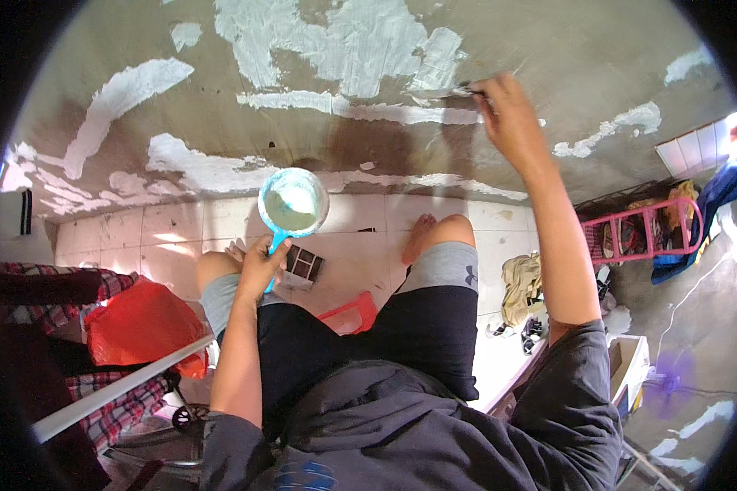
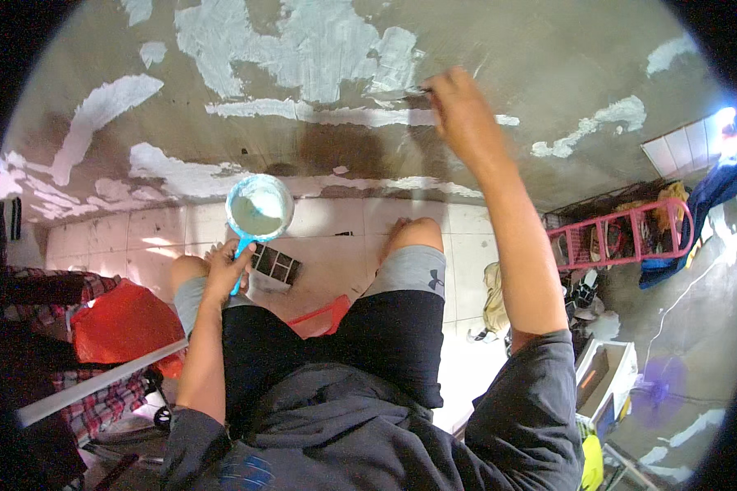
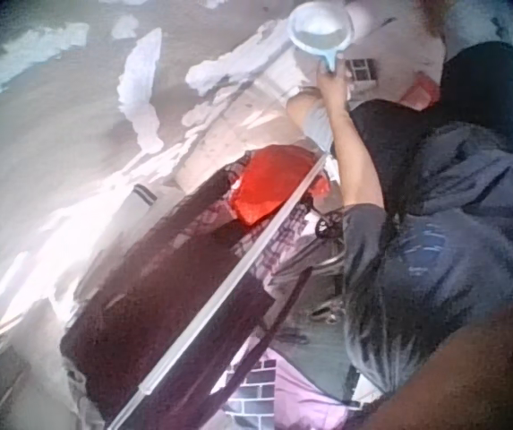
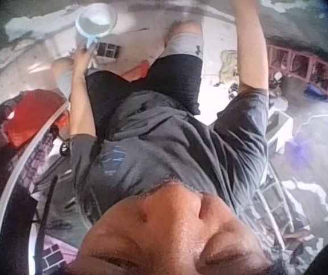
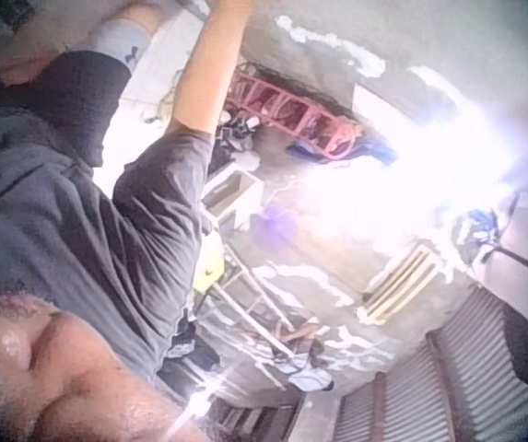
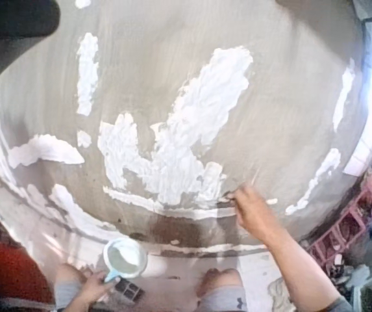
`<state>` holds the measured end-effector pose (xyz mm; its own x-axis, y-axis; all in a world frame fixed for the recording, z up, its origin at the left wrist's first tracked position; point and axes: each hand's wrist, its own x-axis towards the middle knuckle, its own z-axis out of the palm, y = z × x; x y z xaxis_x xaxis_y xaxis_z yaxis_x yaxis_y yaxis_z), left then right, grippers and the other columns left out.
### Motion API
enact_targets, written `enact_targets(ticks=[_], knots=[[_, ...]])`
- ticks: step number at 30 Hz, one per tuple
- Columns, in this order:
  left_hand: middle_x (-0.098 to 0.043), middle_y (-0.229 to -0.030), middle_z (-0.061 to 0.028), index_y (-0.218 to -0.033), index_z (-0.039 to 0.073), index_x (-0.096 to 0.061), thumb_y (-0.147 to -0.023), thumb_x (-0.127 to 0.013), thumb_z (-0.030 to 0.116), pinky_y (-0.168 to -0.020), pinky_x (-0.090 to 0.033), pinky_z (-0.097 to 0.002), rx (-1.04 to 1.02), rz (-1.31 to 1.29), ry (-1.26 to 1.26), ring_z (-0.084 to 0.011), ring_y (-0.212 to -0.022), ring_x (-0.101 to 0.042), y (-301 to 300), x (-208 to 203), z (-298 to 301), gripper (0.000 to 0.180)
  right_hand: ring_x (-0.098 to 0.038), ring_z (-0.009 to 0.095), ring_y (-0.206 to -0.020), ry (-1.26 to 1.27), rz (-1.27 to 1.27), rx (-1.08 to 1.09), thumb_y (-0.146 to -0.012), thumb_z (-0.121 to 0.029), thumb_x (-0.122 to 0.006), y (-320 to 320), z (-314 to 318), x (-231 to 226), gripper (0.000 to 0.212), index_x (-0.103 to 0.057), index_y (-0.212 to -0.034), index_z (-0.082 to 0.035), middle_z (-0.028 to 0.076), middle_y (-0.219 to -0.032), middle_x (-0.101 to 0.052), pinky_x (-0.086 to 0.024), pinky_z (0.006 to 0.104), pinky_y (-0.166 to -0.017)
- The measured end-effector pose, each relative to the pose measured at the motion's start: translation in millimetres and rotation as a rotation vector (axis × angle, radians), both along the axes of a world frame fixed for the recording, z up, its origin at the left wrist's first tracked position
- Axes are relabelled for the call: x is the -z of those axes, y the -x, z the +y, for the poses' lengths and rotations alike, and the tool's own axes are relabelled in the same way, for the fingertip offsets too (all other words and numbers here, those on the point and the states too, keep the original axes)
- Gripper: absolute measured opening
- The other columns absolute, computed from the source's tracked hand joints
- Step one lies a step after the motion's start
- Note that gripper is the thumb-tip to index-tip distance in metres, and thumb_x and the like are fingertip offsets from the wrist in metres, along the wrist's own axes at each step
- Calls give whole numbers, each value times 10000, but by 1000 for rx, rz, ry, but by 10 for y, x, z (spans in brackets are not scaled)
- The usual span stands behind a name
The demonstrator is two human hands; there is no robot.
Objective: The person applies a white substance from a container onto sections of a wall using a putty knife.
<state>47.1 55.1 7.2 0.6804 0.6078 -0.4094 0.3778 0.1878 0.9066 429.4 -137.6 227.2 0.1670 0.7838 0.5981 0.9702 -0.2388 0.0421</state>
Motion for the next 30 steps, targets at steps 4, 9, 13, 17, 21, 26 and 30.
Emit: enact_targets(ticks=[4,9,13,17,21,26,30], knots=[[-538,-579,-13,-814,49,-554,-901,-689,363,-381,-342,-249,17,19,-38,-96,-393,-461,9,2,-44,353,-569,352,-893,-98,20,117,-878,-72,-626,57,47,120,127,-626,-998,-32,152,-958,-545,-477,404,-768],[-542,-572,-21,-778,50,-540,-915,-675,336,-373,-338,-247,50,18,-89,-94,-388,-461,127,-35,-90,345,-600,336,-808,-438,450,249,-867,-96,-638,454,-160,446,140,-650,-1002,-58,155,-905,-614,-486,389,-710],[-524,-578,-11,-779,50,-530,-927,-661,319,-376,-343,-248,92,29,-73,-91,-397,-447,176,-49,-138,334,-581,166,-711,-569,1534,339,-890,-185,-683,914,-319,1198,159,-664,-959,-44,49,-838,-635,-456,297,-626],[-541,-598,-28,-799,47,-533,-952,-624,319,-391,-359,-246,111,61,-89,-102,-412,-465,184,-187,-264,326,-553,120,-719,-861,2219,-32,-921,-191,-664,1385,-390,1985,255,-621,-1085,-1,26,-843,-613,-438,253,-614],[-548,-603,-41,-802,48,-541,-958,-611,342,-385,-357,-247,108,61,-41,-107,-415,-471,173,-134,-354,340,-565,122,-763,-706,2354,-194,-942,-199,-640,1673,-486,1942,296,-591,-1153,3,30,-884,-617,-454,251,-651],[-541,-591,-48,-766,55,-523,-974,-578,359,-376,-348,-253,139,85,-7,-125,-397,-465,-3,-115,-436,372,-571,106,-821,-497,2133,-280,-964,-237,-597,1661,-668,1991,334,-560,-1194,1,36,-968,-619,-465,255,-689],[-537,-609,-30,-852,61,-538,-976,-562,387,-395,-368,-255,196,85,4,-116,-413,-465,-73,-143,-497,349,-565,101,-797,-477,2026,-160,-960,-258,-583,1526,-714,2196,322,-566,-1158,-4,30,-906,-617,-462,263,-680]])
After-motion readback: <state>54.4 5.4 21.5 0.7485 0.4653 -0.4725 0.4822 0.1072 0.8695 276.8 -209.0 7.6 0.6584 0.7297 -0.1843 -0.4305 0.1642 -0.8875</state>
